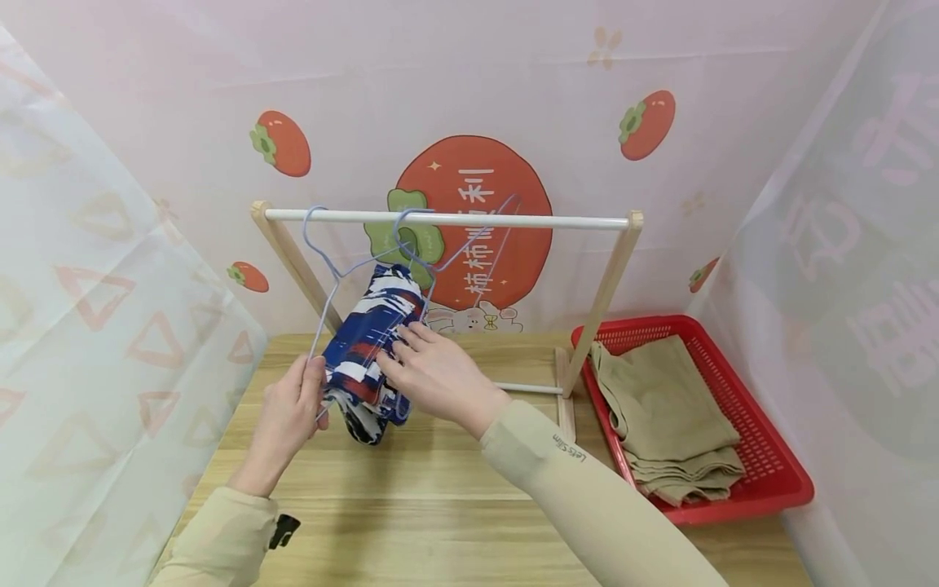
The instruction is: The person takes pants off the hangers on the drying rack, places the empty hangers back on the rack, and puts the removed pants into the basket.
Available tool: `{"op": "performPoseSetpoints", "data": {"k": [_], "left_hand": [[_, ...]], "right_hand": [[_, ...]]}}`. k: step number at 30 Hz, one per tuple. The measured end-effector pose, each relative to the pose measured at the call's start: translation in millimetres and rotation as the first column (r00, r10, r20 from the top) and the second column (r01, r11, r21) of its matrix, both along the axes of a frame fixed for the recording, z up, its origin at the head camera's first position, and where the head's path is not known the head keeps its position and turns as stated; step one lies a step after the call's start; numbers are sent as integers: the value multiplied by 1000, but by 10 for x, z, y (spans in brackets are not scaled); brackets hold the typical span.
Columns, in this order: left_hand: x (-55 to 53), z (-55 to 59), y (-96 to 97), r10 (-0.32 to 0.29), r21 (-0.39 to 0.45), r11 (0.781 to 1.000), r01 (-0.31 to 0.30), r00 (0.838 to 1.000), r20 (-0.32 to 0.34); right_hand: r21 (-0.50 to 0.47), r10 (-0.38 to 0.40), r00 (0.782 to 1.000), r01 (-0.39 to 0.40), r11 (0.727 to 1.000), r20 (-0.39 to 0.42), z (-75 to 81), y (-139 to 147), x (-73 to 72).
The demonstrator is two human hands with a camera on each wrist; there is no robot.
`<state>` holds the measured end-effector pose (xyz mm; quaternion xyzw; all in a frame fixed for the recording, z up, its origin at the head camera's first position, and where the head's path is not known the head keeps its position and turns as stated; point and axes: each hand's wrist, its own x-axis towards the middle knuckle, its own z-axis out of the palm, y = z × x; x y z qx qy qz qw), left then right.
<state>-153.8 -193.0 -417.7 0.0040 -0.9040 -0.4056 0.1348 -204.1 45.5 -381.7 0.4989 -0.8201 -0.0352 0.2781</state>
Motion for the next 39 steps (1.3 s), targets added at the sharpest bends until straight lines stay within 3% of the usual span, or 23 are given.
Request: {"op": "performPoseSetpoints", "data": {"k": [8,21,29,34,39], "left_hand": [[21,-5,-17,6,-9,1000,-7,998,-62],[18,3,-5,4,9,1000,-2,981,-195],[37,6,-8,-9,55,998,26,955,-297],[97,-32,-5,-21,68,997,45,948,-318],[193,-69,27,-18,85,995,45,955,-297]], "right_hand": [[38,-65,998,65,997,17,-6,20,16],[78,-122,991,117,990,62,-12,77,18],[81,-165,983,159,984,75,-14,93,23],[92,-175,982,167,982,77,-23,105,31],[23,-143,986,142,990,81,-53,132,21]]}}
